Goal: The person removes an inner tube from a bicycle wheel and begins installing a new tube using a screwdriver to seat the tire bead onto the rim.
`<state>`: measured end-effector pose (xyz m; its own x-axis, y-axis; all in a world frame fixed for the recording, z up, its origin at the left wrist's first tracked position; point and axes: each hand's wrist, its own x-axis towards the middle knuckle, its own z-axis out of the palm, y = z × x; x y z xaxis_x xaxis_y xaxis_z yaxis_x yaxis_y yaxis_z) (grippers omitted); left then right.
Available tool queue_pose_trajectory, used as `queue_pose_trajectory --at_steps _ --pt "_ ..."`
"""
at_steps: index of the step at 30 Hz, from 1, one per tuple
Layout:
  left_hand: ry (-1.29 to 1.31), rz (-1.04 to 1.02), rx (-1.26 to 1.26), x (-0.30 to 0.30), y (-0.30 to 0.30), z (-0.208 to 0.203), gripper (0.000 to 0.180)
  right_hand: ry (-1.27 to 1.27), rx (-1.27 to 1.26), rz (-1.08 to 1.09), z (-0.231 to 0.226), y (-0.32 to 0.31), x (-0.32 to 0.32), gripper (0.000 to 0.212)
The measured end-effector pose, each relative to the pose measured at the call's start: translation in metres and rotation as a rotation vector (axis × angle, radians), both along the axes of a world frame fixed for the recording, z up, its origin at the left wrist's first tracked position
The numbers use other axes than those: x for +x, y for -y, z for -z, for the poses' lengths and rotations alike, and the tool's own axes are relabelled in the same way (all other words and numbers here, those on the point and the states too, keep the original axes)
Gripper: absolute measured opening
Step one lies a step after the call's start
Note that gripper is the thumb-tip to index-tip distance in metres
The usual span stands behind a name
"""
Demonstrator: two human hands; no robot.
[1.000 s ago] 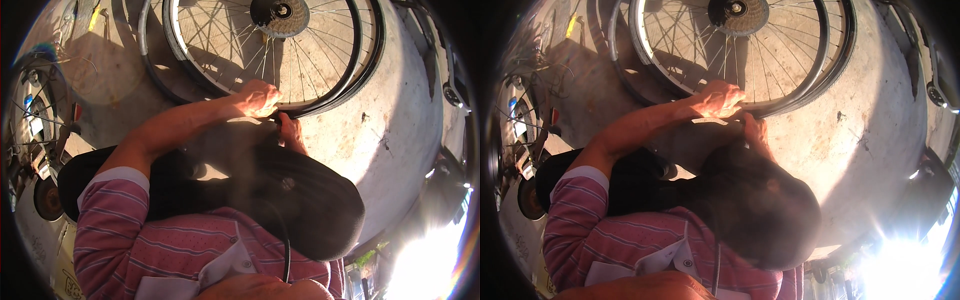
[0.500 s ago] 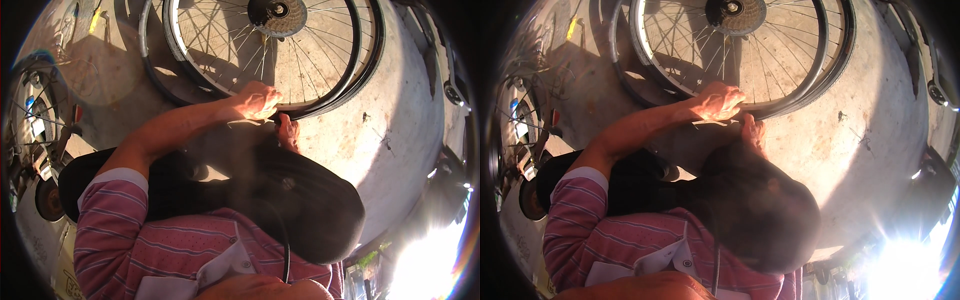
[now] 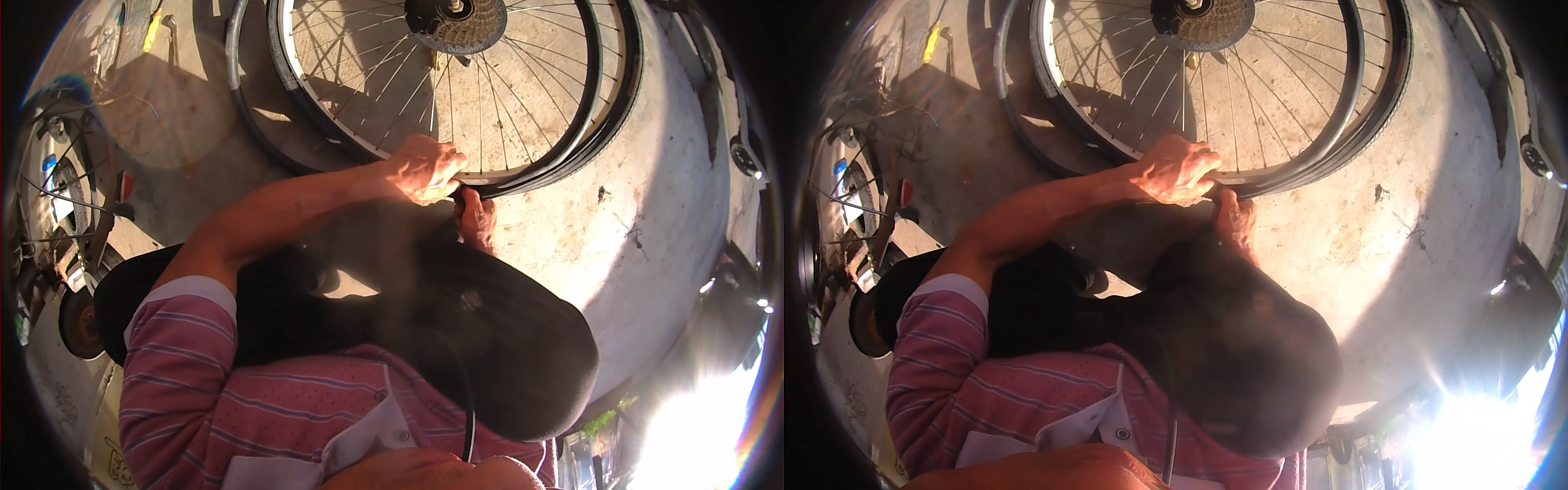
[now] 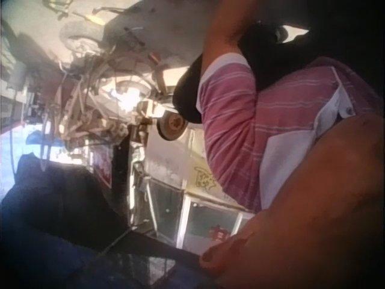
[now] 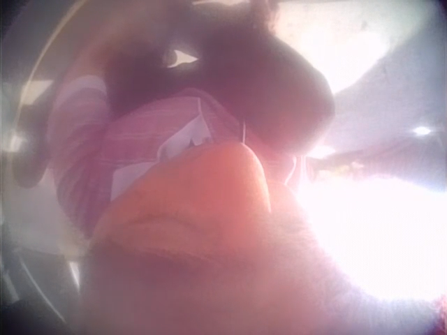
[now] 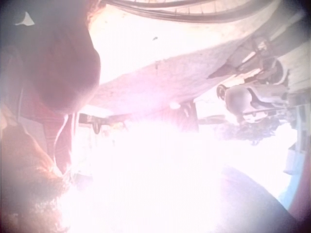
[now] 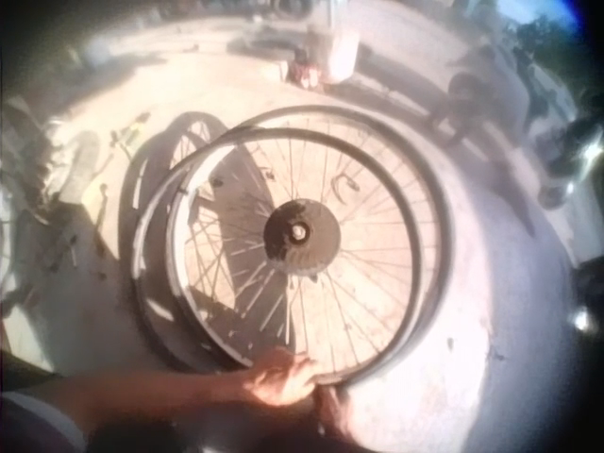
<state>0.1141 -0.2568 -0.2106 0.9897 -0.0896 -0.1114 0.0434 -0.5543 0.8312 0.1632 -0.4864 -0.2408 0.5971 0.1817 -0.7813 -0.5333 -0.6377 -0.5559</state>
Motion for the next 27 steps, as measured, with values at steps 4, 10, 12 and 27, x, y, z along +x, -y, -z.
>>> queue_pose_trajectory --at_steps 4,10,12,27 --pt "0.039 -0.018 0.08 0.004 0.0 -0.012 0.029 0.194 -0.041 -0.301 0.022 0.019 -0.003 0.027" --pt "0.055 -0.048 -0.076 0.0 -0.001 0.0 0.026 0.009 -0.011 -0.005 -0.015 -0.015 0.001 0.041" --pt "0.073 -0.013 -0.017 0.001 -0.003 -0.003 0.025 -0.019 -0.013 0.023 -0.017 -0.018 0.001 0.042" --pt "0.046 -0.001 0.019 0.004 -0.002 -0.004 0.033 0.016 -0.192 -0.144 -0.044 -0.03 0.017 0.05"
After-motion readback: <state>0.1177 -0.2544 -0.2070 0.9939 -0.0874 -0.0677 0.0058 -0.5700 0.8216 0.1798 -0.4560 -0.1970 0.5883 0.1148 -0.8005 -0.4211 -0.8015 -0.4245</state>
